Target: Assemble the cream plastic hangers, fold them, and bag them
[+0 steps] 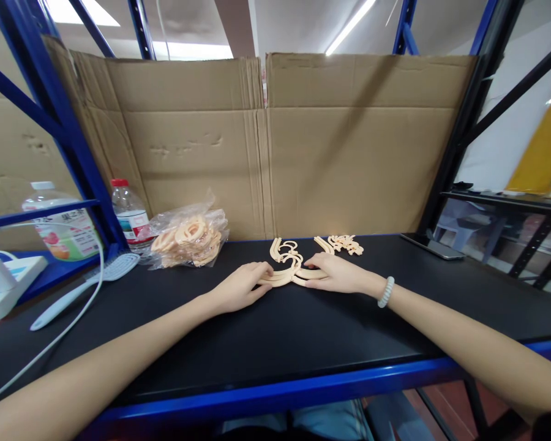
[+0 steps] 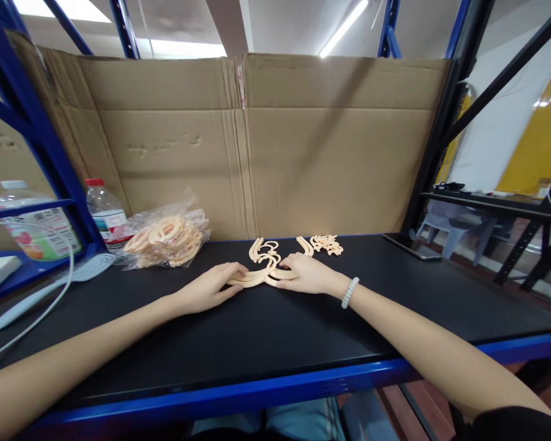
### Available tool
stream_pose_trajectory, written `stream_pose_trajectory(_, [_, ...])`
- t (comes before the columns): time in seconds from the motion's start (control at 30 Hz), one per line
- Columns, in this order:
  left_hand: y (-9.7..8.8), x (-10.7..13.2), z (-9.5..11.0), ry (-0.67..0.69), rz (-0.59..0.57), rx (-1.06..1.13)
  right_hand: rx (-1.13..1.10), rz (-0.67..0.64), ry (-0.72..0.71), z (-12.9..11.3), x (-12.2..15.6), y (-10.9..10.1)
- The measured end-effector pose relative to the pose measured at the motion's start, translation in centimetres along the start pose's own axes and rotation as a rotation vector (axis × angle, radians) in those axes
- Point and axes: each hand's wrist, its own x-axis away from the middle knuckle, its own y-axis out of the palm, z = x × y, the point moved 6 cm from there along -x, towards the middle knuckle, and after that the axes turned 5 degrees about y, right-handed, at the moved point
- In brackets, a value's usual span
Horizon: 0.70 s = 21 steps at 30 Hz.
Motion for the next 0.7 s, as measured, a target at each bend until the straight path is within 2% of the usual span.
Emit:
stream_pose_trajectory(0.17, [-0.2,0.0,0.1,-0.007,-0.038,-0.039,-0.017,-0.014,-0.012,-0.3,0.1,-0.1])
stream_pose_trajectory(0.37, [-0.7,-0.1,1.1,0.080,-0.095,-0.102,-0.084,-0.026,0.000,-0.2,0.3,-0.1])
stream_pose_trajectory(0.53, [-0.9,-0.1,1.4,0.119,-0.094,-0.119,-0.043,-0.005,-0.004,0.1,0.4,-0.3])
stream_pose_trajectory(0.7, [-0.5,-0.1,1.5,0.129,-0.079,-0.087,-0.043,0.044,-0.120,-1.0,0.7,-0.6])
